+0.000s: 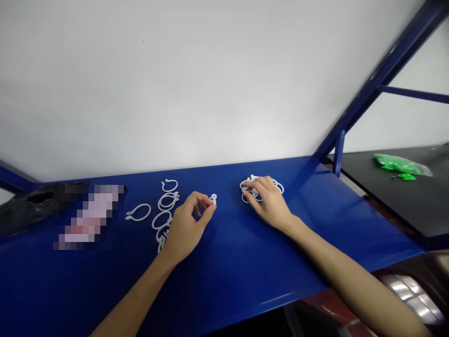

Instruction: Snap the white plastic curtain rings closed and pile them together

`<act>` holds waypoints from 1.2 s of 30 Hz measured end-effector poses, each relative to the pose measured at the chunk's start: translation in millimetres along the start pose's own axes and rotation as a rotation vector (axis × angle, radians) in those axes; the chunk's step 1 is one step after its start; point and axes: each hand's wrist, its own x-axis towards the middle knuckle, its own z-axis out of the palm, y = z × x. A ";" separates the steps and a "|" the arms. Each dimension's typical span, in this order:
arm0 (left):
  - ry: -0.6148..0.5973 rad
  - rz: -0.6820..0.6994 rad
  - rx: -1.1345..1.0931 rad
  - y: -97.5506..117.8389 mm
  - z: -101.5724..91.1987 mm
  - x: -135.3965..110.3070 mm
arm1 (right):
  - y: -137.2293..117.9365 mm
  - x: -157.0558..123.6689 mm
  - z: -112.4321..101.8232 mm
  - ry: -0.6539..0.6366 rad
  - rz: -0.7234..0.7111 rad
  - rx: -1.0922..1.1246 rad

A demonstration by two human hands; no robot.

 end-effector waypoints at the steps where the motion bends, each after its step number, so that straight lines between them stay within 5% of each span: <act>1: -0.020 -0.009 -0.061 0.7 1.2 -1.6 | -7.4 -2.1 2.5 -0.040 -0.028 0.081; 7: -0.107 -0.026 -0.298 5.7 8.6 -8.5 | -29.6 -9.6 12.3 -0.215 0.016 0.402; 15: -0.130 -0.054 -0.429 12.9 10.1 -11.1 | -36.6 -9.9 13.1 -0.170 0.187 0.702; 31: -0.198 -0.065 -0.457 17.5 10.1 -12.8 | -33.6 -13.6 20.8 0.012 0.252 0.689; 36: -0.083 -0.034 -0.388 14.8 11.7 -14.6 | -34.9 -13.1 18.1 0.067 0.233 0.667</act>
